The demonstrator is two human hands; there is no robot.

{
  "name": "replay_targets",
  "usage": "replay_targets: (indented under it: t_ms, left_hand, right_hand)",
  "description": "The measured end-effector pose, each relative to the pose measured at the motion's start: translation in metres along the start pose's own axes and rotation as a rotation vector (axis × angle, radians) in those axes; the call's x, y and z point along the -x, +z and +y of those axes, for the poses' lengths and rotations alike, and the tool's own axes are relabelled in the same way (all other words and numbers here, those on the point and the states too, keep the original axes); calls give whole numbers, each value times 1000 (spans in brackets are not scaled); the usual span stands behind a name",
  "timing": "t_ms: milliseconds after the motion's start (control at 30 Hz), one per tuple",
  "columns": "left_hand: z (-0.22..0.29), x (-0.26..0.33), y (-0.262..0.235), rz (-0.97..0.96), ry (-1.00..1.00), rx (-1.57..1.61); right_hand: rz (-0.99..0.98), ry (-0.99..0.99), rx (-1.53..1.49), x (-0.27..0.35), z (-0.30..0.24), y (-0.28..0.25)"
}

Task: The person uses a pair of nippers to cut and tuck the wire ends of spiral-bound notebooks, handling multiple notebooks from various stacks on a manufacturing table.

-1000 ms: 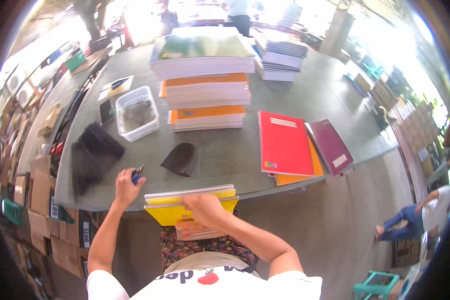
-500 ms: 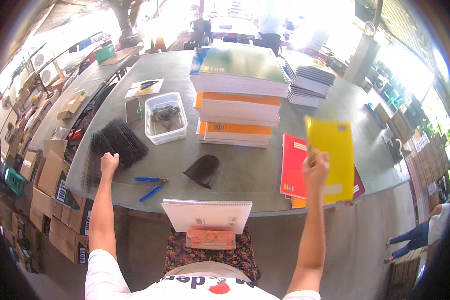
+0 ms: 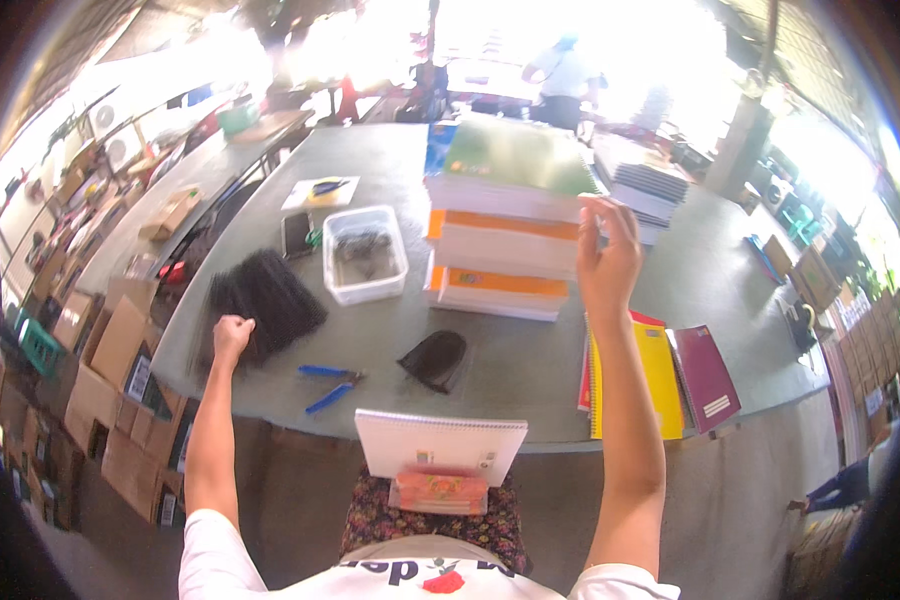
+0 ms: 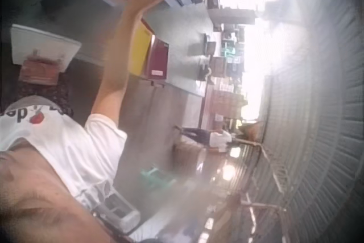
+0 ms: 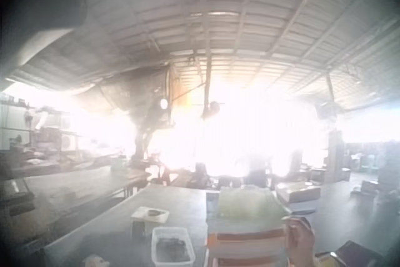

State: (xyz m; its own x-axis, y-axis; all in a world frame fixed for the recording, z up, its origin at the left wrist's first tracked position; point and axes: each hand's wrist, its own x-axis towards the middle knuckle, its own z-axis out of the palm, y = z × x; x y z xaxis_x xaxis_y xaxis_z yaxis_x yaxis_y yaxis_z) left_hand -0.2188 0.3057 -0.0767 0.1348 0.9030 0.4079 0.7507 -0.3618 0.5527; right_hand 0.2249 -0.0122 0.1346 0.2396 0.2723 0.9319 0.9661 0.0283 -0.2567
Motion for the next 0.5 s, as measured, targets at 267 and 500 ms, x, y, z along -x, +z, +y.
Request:
replay_targets:
  t_ms: [267,500]
  left_hand:
    - [36,42,-50,271,-164,351]
    - [66,120,-177,244,-11,1379]
  right_hand:
    - [-861,2,-390,201,-123,70]
    - [-1060,278,-493,208,-133,75]
